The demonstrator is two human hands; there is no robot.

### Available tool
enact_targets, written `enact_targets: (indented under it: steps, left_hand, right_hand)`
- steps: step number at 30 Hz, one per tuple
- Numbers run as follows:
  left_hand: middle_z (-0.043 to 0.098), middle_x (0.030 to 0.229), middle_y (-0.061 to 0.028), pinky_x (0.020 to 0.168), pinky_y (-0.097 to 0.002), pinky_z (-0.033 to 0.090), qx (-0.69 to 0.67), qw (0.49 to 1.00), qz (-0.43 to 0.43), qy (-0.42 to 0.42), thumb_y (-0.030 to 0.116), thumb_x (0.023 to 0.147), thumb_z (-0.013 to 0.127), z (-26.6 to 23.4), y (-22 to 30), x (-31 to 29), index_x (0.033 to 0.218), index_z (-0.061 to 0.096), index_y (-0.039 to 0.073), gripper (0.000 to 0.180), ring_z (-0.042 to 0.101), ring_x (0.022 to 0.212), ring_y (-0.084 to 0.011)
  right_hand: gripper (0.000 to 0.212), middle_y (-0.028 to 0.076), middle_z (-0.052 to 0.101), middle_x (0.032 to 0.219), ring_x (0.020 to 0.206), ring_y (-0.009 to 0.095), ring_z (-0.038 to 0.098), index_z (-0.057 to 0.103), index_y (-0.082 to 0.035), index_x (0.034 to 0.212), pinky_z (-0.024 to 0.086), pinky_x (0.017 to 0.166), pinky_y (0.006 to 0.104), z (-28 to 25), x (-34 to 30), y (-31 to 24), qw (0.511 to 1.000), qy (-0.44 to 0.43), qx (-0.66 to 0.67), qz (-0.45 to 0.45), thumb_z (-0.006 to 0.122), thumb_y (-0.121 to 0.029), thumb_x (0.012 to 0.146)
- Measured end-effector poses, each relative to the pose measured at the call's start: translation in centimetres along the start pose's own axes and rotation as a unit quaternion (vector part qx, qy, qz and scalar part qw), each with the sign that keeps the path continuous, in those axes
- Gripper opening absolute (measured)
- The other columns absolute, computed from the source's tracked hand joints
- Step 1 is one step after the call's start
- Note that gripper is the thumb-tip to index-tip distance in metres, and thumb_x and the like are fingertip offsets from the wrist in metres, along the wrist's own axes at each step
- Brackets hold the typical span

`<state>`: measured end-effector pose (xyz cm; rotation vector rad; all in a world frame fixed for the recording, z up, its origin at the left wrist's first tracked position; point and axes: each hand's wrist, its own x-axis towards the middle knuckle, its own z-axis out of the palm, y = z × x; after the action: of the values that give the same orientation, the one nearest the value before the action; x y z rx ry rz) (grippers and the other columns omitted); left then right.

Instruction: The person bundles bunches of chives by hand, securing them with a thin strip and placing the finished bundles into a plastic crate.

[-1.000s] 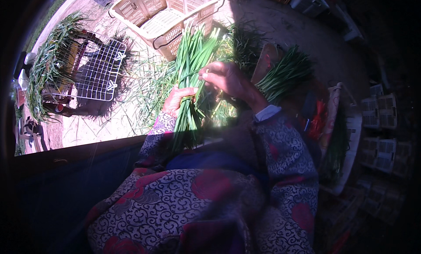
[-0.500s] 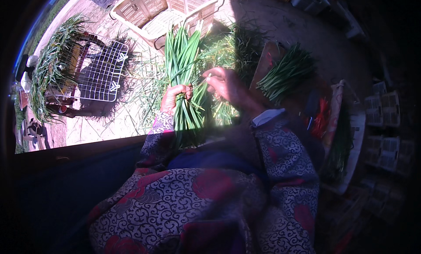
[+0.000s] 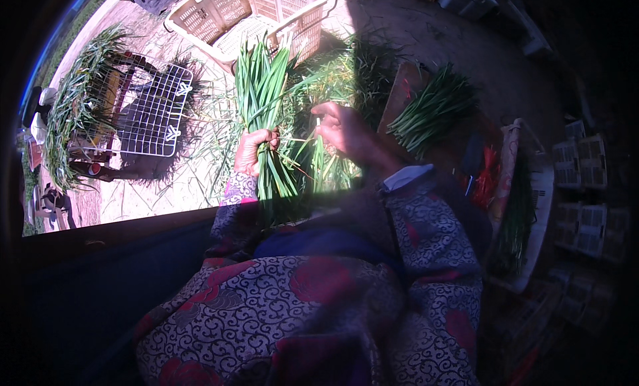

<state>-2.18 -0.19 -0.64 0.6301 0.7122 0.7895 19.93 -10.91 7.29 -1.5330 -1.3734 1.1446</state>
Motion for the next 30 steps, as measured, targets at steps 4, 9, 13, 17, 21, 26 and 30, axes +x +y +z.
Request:
enact_targets:
  steps: [4, 9, 13, 17, 21, 26, 30]
  left_hand:
    - [0.065, 0.076, -0.0145, 0.057, -0.0248, 0.052, 0.062, 0.998, -0.004, -0.025, -0.005, 0.078, 0.060, -1.1, 0.4, 0.5, 0.096, 0.061, -0.014, 0.021, 0.063, 0.063, -0.0173]
    - [0.068, 0.104, -0.0278, 0.081, -0.0348, 0.062, -0.002, 0.995, -0.019, -0.101, -0.009, 0.083, 0.062, 2.6, -0.3, -1.2, 0.118, 0.057, -0.013, 0.035, 0.072, 0.090, -0.0282]
    - [0.071, 0.082, -0.0150, 0.056, -0.0255, 0.052, 0.039, 0.992, -0.088, -0.083, 0.000, 0.084, 0.071, 3.8, -0.2, -2.2, 0.097, 0.068, -0.008, 0.015, 0.065, 0.065, -0.0163]
    - [0.069, 0.084, -0.0116, 0.061, -0.0279, 0.053, 0.121, 0.988, -0.065, -0.065, -0.007, 0.079, 0.068, 2.2, -0.7, -1.0, 0.125, 0.052, -0.004, 0.049, 0.066, 0.068, -0.0174]
    - [0.069, 0.081, -0.0107, 0.067, -0.0281, 0.052, 0.142, 0.989, -0.016, -0.036, -0.001, 0.080, 0.069, 0.8, -1.0, -0.2, 0.106, 0.062, -0.006, 0.028, 0.065, 0.069, -0.0159]
    - [0.072, 0.089, -0.0123, 0.079, -0.0282, 0.054, 0.145, 0.989, 0.003, -0.034, 0.002, 0.081, 0.070, -0.5, -0.5, -0.1, 0.099, 0.070, -0.007, 0.020, 0.068, 0.082, -0.0175]
    - [0.070, 0.104, -0.0194, 0.086, -0.0361, 0.057, -0.018, 0.995, -0.060, -0.072, -0.009, 0.079, 0.065, -0.3, 0.0, -0.4, 0.133, 0.049, -0.006, 0.056, 0.069, 0.089, -0.0251]
  right_hand:
    - [0.039, 0.003, 0.064, 0.082, 0.075, 0.007, 0.059, 0.050, 0.005, 0.132, 0.048, 0.071, 0.0245, -0.8, 0.0, 1.0, 1.000, 0.006, 0.008, -0.028, 0.059, -0.003, 0.094]
    - [0.039, 0.003, 0.062, 0.082, 0.075, 0.008, 0.059, 0.048, 0.006, 0.132, 0.049, 0.071, 0.0256, 0.1, 0.5, 0.5, 1.000, -0.006, 0.018, -0.011, 0.058, -0.005, 0.096]
    - [0.039, 0.003, 0.060, 0.081, 0.075, 0.008, 0.059, 0.047, 0.006, 0.132, 0.050, 0.070, 0.0264, 0.4, 0.8, 0.7, 0.999, -0.031, 0.034, -0.020, 0.059, -0.006, 0.096]
    - [0.042, 0.003, 0.062, 0.079, 0.068, 0.009, 0.056, 0.050, 0.005, 0.129, 0.046, 0.060, 0.0251, 0.8, 0.5, 0.9, 0.996, -0.041, 0.073, 0.013, 0.062, -0.010, 0.092]
    - [0.042, 0.002, 0.062, 0.080, 0.069, 0.009, 0.058, 0.052, 0.004, 0.127, 0.046, 0.059, 0.0248, 0.4, 0.1, 0.9, 0.998, -0.029, 0.060, 0.014, 0.065, -0.011, 0.090]
    - [0.029, -0.003, 0.062, 0.078, 0.067, 0.005, 0.055, 0.062, -0.001, 0.119, 0.045, 0.060, 0.0220, -3.8, -1.2, 0.6, 0.991, 0.122, 0.063, 0.004, 0.068, -0.006, 0.091]
    - [0.020, -0.001, 0.068, 0.090, 0.076, 0.005, 0.061, 0.067, -0.003, 0.111, 0.048, 0.064, 0.0222, -12.1, -2.8, 0.0, 0.936, 0.331, -0.067, -0.102, 0.069, -0.008, 0.092]
